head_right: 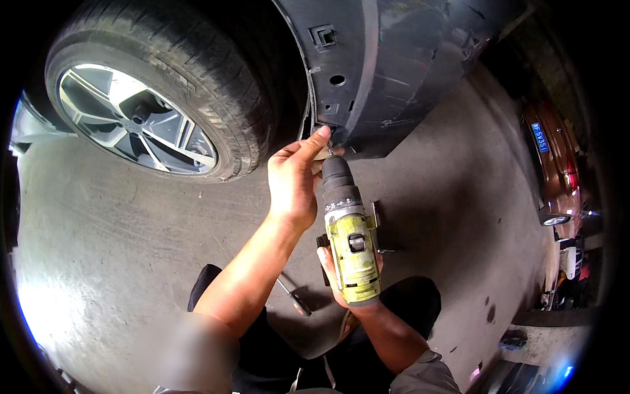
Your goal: The person uses a power drill and a screwdriver to remove and re-attach a plastic fender liner and bumper trim on a car. They also operate a car key fob to unlock the vehicle and check the dashboard screen.
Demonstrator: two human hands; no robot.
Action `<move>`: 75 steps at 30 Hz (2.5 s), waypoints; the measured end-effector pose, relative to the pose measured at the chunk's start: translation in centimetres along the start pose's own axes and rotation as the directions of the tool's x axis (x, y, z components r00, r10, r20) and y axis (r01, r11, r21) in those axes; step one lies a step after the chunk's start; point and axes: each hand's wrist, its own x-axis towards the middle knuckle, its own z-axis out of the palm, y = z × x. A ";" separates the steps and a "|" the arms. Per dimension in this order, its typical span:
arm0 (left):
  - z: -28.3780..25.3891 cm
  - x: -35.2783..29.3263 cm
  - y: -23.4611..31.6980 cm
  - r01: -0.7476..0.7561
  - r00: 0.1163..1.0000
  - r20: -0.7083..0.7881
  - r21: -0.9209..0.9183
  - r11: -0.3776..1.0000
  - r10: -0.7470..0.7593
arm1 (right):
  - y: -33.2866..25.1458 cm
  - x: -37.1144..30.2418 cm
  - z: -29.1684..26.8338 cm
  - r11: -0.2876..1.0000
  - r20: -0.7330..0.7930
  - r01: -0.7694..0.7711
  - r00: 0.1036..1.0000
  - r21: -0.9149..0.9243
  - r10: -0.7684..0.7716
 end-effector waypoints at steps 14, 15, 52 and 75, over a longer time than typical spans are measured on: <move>1.4 -2.2 -3.0 -0.107 0.993 -0.071 -0.175 0.979 0.096 | 10.1 -4.5 -1.2 0.624 -0.038 0.496 0.765 -0.604 -0.644; 0.5 -1.8 -3.8 -0.178 0.980 -0.111 -0.136 0.975 0.164 | 12.3 -6.0 -0.7 0.910 -0.130 0.357 0.912 -0.211 -0.388; -17.0 7.2 -7.8 -0.034 0.995 -0.055 0.630 0.775 0.089 | 1.3 -0.4 -1.9 0.837 0.563 -0.529 0.739 0.144 0.370; -19.5 0.9 -10.0 0.466 0.823 -0.236 0.801 0.375 -0.517 | 19.0 -15.5 14.4 0.851 0.439 -0.156 0.801 -0.502 0.407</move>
